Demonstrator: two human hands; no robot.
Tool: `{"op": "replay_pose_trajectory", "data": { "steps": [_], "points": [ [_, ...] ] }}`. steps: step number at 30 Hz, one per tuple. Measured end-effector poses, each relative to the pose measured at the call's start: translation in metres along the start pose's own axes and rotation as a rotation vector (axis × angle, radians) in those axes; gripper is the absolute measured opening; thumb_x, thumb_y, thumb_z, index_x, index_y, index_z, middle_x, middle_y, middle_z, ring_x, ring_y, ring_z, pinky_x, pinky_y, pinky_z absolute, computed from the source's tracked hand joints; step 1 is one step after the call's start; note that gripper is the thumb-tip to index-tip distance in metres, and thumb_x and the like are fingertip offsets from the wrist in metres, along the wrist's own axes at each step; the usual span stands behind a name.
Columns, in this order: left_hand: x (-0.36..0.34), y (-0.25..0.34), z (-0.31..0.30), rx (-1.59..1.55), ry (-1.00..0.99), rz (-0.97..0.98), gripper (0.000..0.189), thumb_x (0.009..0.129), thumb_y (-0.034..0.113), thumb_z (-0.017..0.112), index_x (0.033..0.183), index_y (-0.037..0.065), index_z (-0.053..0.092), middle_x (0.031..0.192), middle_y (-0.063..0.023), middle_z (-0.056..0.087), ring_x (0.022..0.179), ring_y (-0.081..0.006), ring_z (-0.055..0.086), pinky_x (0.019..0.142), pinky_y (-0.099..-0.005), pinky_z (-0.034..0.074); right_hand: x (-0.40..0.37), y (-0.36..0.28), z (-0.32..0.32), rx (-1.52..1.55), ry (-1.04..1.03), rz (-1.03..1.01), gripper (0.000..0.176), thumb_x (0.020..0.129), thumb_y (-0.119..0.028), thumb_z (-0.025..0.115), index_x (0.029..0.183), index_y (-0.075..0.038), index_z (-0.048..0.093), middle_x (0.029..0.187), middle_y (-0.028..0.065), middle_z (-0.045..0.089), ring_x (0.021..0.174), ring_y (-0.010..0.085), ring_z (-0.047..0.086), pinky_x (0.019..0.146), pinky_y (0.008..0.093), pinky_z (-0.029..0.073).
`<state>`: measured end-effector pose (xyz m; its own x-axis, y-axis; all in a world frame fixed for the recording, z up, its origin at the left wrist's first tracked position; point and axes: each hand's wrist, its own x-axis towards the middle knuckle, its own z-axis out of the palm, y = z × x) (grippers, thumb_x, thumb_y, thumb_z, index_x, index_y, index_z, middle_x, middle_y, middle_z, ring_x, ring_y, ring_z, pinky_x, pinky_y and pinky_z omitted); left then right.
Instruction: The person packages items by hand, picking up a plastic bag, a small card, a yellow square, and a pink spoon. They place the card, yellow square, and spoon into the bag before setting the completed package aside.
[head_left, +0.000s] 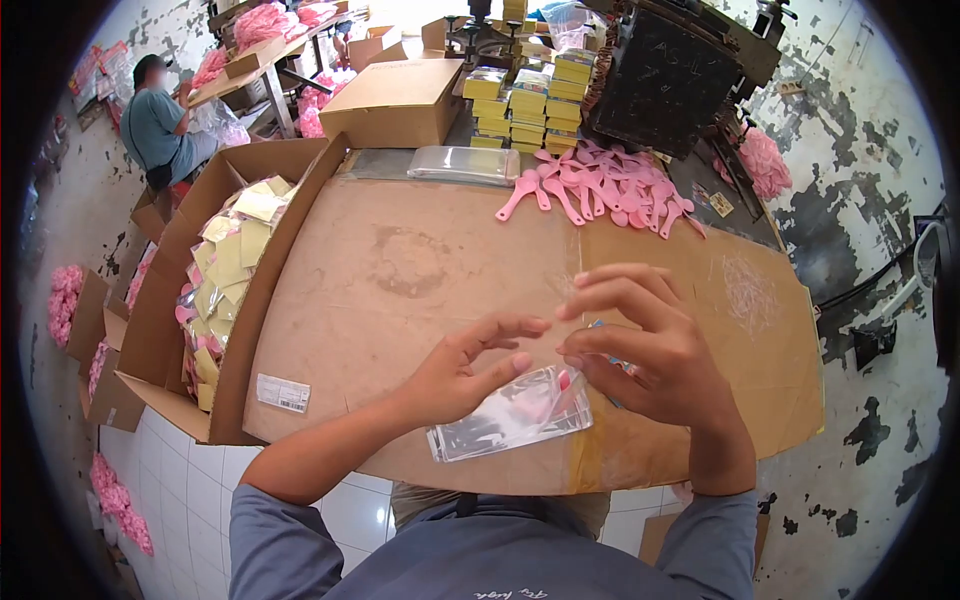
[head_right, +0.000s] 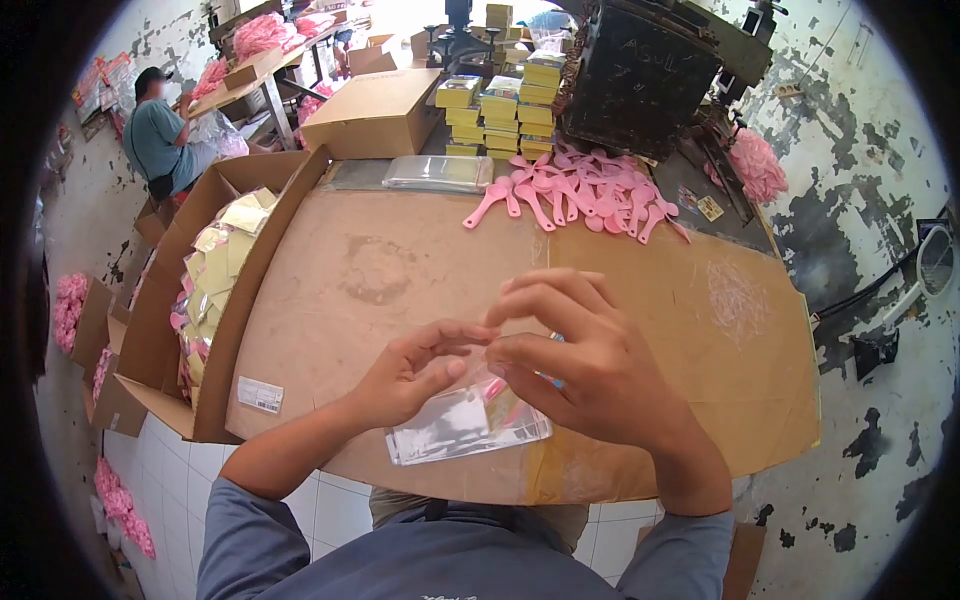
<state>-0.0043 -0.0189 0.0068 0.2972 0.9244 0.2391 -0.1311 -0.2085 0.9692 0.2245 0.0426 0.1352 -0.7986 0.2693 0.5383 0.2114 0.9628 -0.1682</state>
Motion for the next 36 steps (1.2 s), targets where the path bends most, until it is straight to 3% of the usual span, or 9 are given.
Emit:
{"op": "replay_pose_trajectory", "data": {
  "steps": [3,4,9,13,16,24,27,30,36],
  "points": [
    [0.000,0.009,-0.004,0.243,-0.004,0.196,0.044,0.100,0.014,0.066,0.141,0.001,0.056,0.143,-0.0149,0.061,0.132,-0.0245,0.060,0.112,-0.0398,0.045,0.000,-0.011,-0.008,-0.089,-0.018,0.129,0.022,0.075,0.000,0.078,0.095,-0.009,0.077,0.091,0.0053,0.068,0.097,0.0256,0.068,0.081,0.0364,0.050],
    [-0.001,0.013,-0.004,0.310,-0.022,0.264,0.046,0.099,0.013,0.066,0.142,0.001,0.055,0.143,-0.0153,0.062,0.132,-0.0250,0.060,0.112,-0.0405,0.045,-0.001,-0.011,-0.006,-0.024,-0.020,0.150,0.018,0.078,-0.002,0.078,0.095,-0.009,0.076,0.089,0.0054,0.067,0.091,0.0258,0.067,0.077,0.0368,0.050],
    [-0.004,0.025,0.010,0.381,0.060,0.211,0.039,0.099,0.010,0.066,0.136,-0.001,0.061,0.127,-0.0145,0.070,0.119,-0.0218,0.067,0.103,-0.0361,0.051,-0.006,-0.007,0.020,0.181,0.059,0.253,0.014,0.085,-0.007,0.078,0.098,-0.005,0.073,0.085,0.0082,0.064,0.072,0.0267,0.065,0.066,0.0378,0.051],
    [-0.006,0.023,0.008,0.275,0.077,0.100,0.028,0.102,0.007,0.062,0.129,-0.002,0.066,0.115,-0.0107,0.075,0.106,-0.0144,0.069,0.094,-0.0307,0.054,-0.005,-0.011,0.029,0.222,0.063,0.234,0.013,0.087,-0.006,0.077,0.098,-0.003,0.073,0.085,0.0093,0.064,0.071,0.0267,0.065,0.063,0.0378,0.052],
    [-0.007,0.020,0.012,-0.031,0.146,0.027,0.022,0.102,0.008,0.064,0.120,-0.003,0.071,0.108,-0.0104,0.078,0.101,-0.0123,0.071,0.089,-0.0301,0.055,-0.003,-0.013,0.033,0.254,0.075,0.228,0.012,0.088,-0.006,0.077,0.099,-0.002,0.073,0.085,0.0093,0.064,0.070,0.0258,0.065,0.063,0.0365,0.052],
    [-0.005,0.020,0.017,0.112,0.163,0.159,0.027,0.106,0.009,0.059,0.129,-0.004,0.064,0.103,-0.0113,0.078,0.105,-0.0158,0.073,0.089,-0.0285,0.059,-0.001,-0.013,0.032,0.309,0.089,0.311,0.015,0.088,-0.001,0.075,0.103,-0.002,0.072,0.089,0.0105,0.066,0.070,0.0219,0.066,0.062,0.0332,0.053],
    [-0.005,0.022,0.014,0.038,0.147,0.080,0.027,0.106,0.008,0.058,0.129,-0.004,0.063,0.098,-0.0109,0.078,0.102,-0.0166,0.074,0.088,-0.0291,0.060,0.002,-0.011,0.040,0.207,0.261,0.263,0.019,0.086,-0.002,0.076,0.104,-0.003,0.071,0.095,0.0097,0.066,0.078,0.0238,0.066,0.065,0.0346,0.052],
    [-0.003,0.017,0.014,0.019,0.181,0.082,0.027,0.105,0.007,0.059,0.128,-0.006,0.064,0.096,-0.0122,0.078,0.095,-0.0179,0.076,0.084,-0.0293,0.061,-0.001,-0.002,0.041,-0.071,0.267,0.013,0.026,0.081,-0.007,0.080,0.105,-0.006,0.070,0.103,0.0073,0.066,0.092,0.0243,0.066,0.076,0.0362,0.050],
    [-0.007,0.015,0.012,0.323,0.191,0.202,0.031,0.100,0.004,0.064,0.127,-0.010,0.062,0.093,-0.0177,0.077,0.085,-0.0227,0.079,0.074,-0.0315,0.062,0.000,-0.009,0.050,-0.340,0.168,-0.070,0.031,0.077,-0.020,0.081,0.102,-0.006,0.070,0.107,0.0045,0.065,0.107,0.0220,0.063,0.090,0.0368,0.045]
  ]
}}
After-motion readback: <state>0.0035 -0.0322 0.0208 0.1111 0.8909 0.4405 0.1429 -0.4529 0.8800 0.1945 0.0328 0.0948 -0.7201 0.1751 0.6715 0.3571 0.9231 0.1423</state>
